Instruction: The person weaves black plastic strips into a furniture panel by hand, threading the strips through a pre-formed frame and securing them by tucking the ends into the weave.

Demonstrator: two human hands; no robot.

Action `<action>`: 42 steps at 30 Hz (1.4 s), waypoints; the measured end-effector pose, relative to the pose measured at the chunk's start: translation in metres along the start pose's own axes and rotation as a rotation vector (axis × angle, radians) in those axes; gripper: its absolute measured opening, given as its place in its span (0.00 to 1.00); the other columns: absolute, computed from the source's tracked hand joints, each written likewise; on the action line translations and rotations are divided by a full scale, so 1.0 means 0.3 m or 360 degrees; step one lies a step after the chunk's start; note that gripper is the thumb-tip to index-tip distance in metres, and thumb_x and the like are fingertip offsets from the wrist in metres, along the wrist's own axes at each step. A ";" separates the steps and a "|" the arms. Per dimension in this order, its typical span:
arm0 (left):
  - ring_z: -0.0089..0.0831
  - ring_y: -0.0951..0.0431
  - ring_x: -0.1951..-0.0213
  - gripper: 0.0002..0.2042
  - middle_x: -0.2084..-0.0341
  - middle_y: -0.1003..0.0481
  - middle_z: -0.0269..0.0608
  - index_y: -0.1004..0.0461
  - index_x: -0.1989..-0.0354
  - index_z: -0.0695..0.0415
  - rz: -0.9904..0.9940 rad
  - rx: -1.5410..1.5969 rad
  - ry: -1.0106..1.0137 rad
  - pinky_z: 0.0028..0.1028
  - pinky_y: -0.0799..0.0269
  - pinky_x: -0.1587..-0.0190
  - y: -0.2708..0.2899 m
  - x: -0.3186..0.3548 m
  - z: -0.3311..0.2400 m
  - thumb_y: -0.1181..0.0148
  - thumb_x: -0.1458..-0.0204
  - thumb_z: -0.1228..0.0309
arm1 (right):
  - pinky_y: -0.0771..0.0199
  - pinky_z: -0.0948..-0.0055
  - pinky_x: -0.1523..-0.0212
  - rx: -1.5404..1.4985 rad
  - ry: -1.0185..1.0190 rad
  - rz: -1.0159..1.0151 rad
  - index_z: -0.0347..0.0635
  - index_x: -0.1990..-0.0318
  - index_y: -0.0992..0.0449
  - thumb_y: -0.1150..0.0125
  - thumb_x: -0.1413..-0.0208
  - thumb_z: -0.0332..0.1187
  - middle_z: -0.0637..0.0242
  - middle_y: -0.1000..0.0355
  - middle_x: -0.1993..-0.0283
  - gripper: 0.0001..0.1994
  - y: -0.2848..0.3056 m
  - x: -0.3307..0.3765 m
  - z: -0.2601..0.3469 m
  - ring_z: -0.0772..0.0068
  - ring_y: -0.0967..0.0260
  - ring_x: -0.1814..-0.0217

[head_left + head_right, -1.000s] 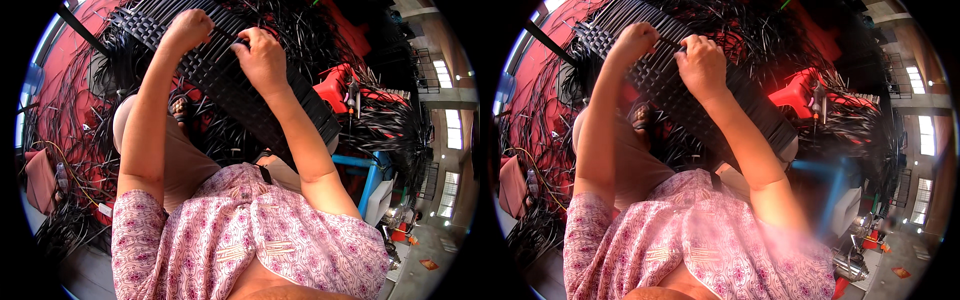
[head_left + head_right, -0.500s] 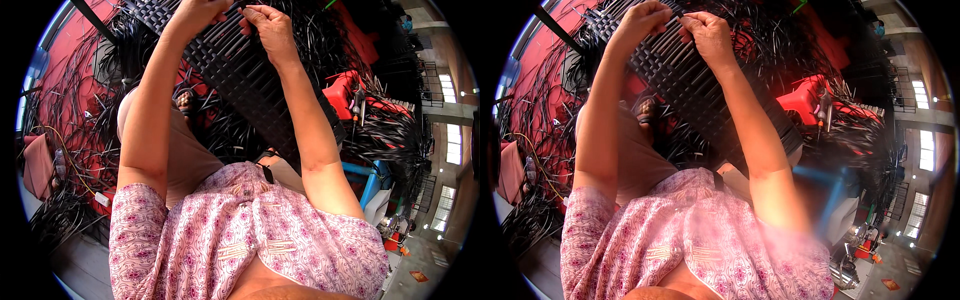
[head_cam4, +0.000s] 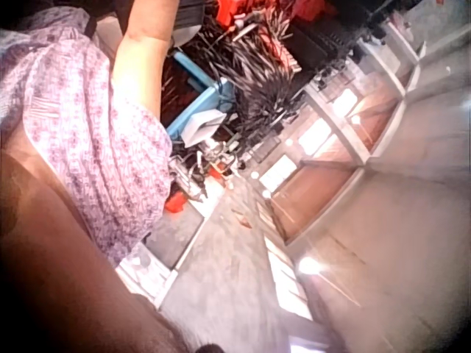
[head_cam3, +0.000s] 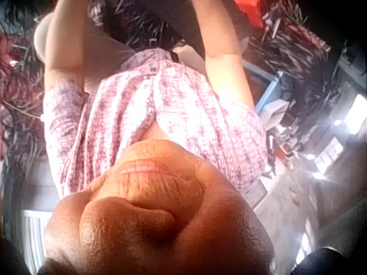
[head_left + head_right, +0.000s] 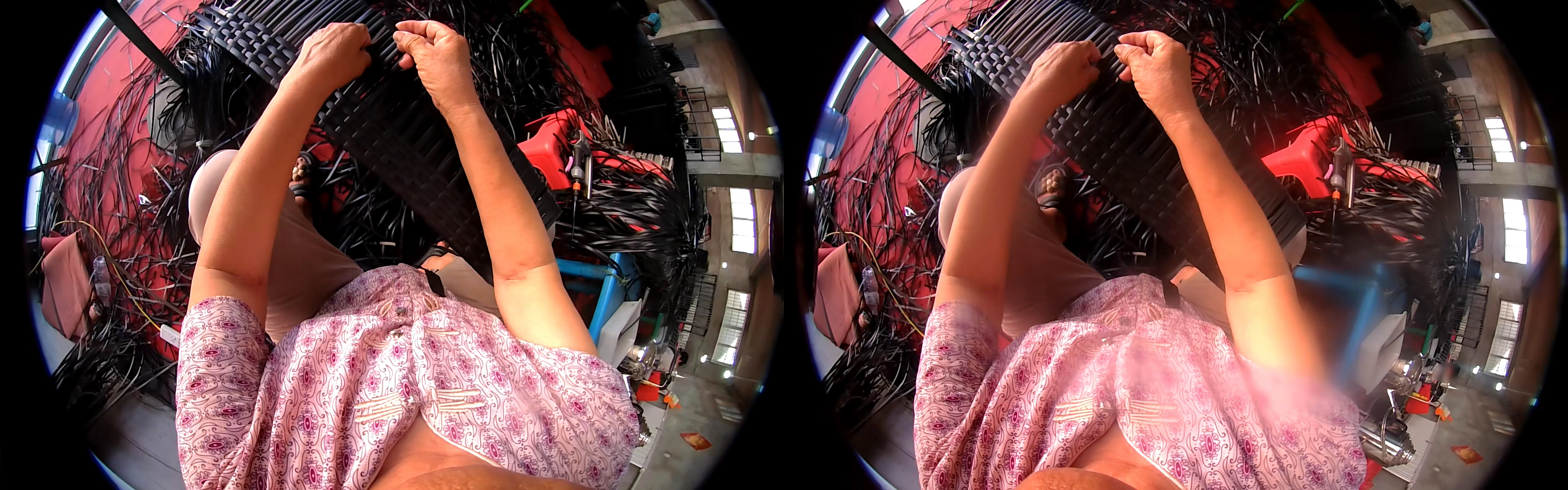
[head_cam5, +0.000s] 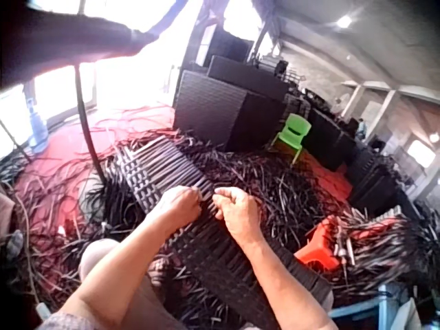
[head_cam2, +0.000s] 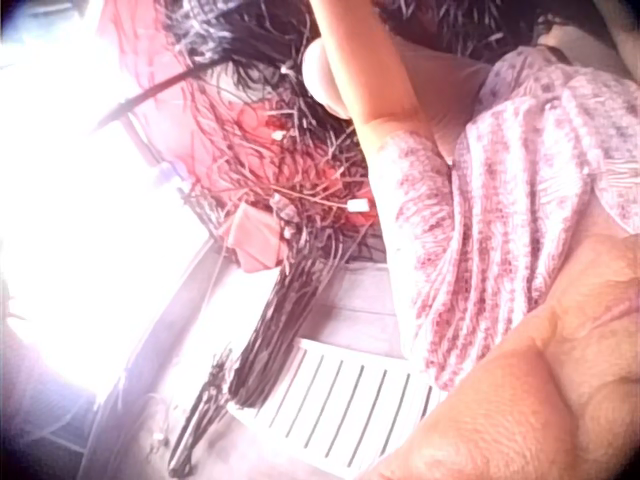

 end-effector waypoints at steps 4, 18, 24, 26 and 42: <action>0.48 0.21 0.60 0.12 0.70 0.21 0.50 0.22 0.62 0.59 0.0097 -0.0144 0.0003 0.43 0.27 0.57 0.004 -0.006 -0.021 0.42 0.55 0.70 | 0.26 0.81 0.74 0.0115 0.0046 -0.0046 0.31 0.61 0.20 0.34 0.45 0.29 0.66 0.22 0.73 0.09 0.000 -0.013 -0.016 0.82 0.27 0.77; 0.21 0.30 0.76 0.12 0.77 0.24 0.32 0.16 0.63 0.59 0.0269 0.1254 0.0578 0.23 0.34 0.72 -0.018 -0.021 0.085 0.31 0.57 0.72 | 0.20 0.67 0.63 0.0847 0.0032 0.0111 0.36 0.71 0.18 0.34 0.52 0.32 0.54 0.21 0.74 0.07 -0.020 -0.028 0.003 0.61 0.20 0.71; 0.17 0.35 0.80 0.09 0.79 0.26 0.30 0.17 0.64 0.59 0.0398 0.1394 0.0566 0.22 0.41 0.78 -0.002 -0.020 0.092 0.34 0.54 0.72 | 0.21 0.60 0.56 0.1179 0.0179 0.0087 0.43 0.70 0.16 0.38 0.54 0.32 0.49 0.22 0.69 0.07 -0.052 -0.088 -0.056 0.48 0.22 0.62; 0.16 0.35 0.80 0.08 0.80 0.26 0.29 0.17 0.64 0.59 0.0444 0.1392 0.0527 0.21 0.42 0.79 0.006 -0.018 0.093 0.36 0.52 0.72 | 0.21 0.60 0.56 0.1142 0.0149 0.0099 0.44 0.70 0.15 0.39 0.54 0.31 0.50 0.22 0.68 0.07 -0.062 -0.077 -0.045 0.48 0.22 0.62; 0.20 0.26 0.84 0.09 0.84 0.24 0.34 0.18 0.66 0.56 0.0455 0.0811 0.0420 0.24 0.36 0.85 0.016 -0.044 0.114 0.36 0.51 0.65 | 0.22 0.59 0.58 0.1288 0.0547 -0.0070 0.39 0.65 0.20 0.35 0.52 0.31 0.54 0.22 0.66 0.07 -0.124 0.025 0.011 0.51 0.22 0.60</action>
Point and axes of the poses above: each hand's wrist, its own x-axis away from the middle knuckle, its own y-axis out of the back of the hand, z = x × y, the point moved 2 cm from there along -x, towards the middle knuckle
